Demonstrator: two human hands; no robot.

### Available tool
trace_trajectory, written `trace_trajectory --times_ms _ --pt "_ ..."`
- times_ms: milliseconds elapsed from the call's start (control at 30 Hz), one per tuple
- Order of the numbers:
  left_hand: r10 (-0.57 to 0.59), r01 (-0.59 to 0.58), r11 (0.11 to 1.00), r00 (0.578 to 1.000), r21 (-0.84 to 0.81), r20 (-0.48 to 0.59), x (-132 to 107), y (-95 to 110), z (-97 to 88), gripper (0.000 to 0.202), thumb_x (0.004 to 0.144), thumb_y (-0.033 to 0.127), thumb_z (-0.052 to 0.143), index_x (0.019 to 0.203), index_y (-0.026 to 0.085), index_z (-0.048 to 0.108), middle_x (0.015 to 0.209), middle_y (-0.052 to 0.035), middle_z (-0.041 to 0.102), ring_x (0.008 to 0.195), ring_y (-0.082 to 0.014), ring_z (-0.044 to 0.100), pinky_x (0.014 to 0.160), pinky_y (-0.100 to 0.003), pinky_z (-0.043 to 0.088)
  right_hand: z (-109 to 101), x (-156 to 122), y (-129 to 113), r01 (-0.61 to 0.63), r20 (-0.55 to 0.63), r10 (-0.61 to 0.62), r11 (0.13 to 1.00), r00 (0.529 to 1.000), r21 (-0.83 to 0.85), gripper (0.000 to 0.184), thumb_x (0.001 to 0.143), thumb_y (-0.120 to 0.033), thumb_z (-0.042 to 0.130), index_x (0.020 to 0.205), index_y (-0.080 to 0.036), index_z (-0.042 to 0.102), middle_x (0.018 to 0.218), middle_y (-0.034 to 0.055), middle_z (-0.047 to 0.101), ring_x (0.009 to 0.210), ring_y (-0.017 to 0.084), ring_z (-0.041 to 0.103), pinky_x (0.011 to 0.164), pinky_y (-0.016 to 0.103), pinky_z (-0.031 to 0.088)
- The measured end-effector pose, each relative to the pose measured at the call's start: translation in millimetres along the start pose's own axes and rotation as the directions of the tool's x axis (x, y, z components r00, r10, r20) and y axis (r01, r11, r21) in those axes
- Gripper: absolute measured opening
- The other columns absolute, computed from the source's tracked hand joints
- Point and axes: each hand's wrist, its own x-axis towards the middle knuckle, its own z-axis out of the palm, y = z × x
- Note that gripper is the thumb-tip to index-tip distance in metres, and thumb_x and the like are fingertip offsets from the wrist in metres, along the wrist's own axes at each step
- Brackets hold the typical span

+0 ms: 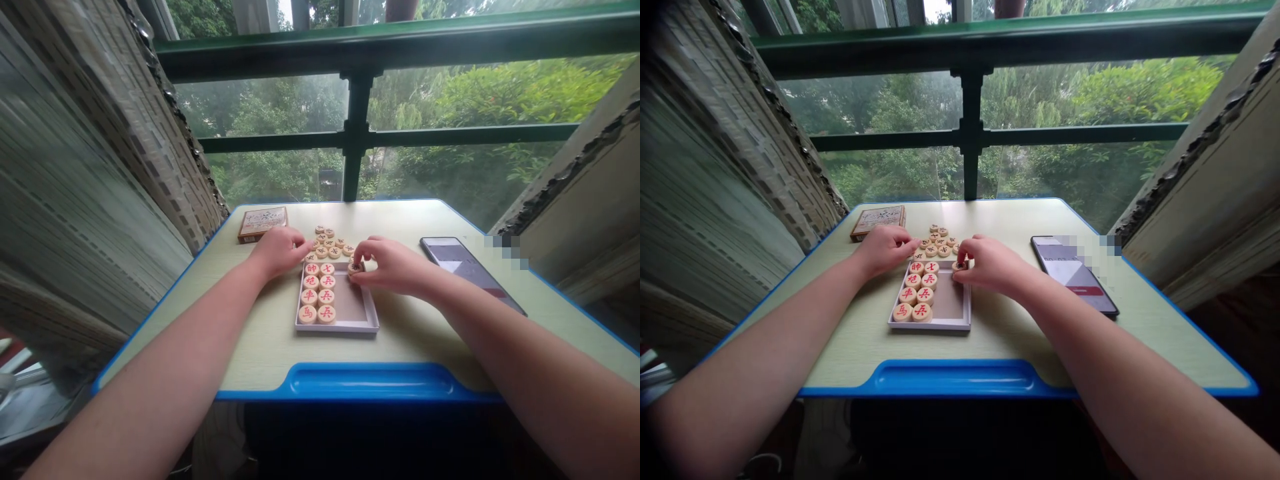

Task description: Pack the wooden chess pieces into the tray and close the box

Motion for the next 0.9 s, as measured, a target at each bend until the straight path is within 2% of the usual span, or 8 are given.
trace_trajectory --times_ms 400,567,800,900 --pt "0.01 -0.011 0.999 1.0 0.04 0.014 0.9 0.2 0.1 0.038 0.079 0.037 0.047 0.05 0.014 0.055 0.053 -0.0013 0.051 0.052 -0.0104 0.041 0.055 -0.026 0.03 -1.7 -0.1 -1.1 -0.022 -0.012 0.022 1.0 1.0 -0.01 0.028 0.07 -0.041 0.062 0.089 -0.021 0.068 0.089 0.0053 0.064 0.075 0.017 0.058 0.063 0.025 0.041" --pt "0.026 -0.026 0.998 0.999 0.048 0.019 1.0 0.2 0.0 0.039 0.079 0.037 0.046 0.048 0.015 0.053 0.051 -0.001 0.05 0.052 -0.0104 0.04 0.054 -0.026 0.03 -6.0 -0.1 -3.7 -0.035 -0.011 0.035 0.999 0.999 -0.005 0.026 0.071 -0.042 0.06 0.082 -0.022 0.073 0.089 0.004 0.066 0.07 0.015 0.058 0.061 0.024 0.041" --pt "0.019 -0.02 0.999 0.999 0.047 0.025 0.8 0.6 -0.7 0.04 0.08 0.038 0.045 0.048 0.015 0.051 0.052 -0.0008 0.049 0.052 -0.0103 0.041 0.055 -0.026 0.03 -4.9 -1.0 1.5 0.131 -0.066 -0.138 0.987 0.988 -0.098 0.026 0.073 -0.042 0.06 0.08 -0.022 0.074 0.082 0.0031 0.065 0.068 0.014 0.056 0.056 0.024 0.037" --pt "0.013 -0.014 0.999 1.0 0.05 0.027 0.7 1.0 -0.9 0.039 0.08 0.037 0.045 0.048 0.015 0.052 0.053 -0.0011 0.05 0.053 -0.0106 0.042 0.055 -0.026 0.03 -4.9 -2.3 1.9 0.137 -0.05 -0.145 0.981 0.988 -0.14 0.025 0.074 -0.042 0.06 0.079 -0.023 0.074 0.078 0.0022 0.064 0.062 0.012 0.053 0.052 0.024 0.033"
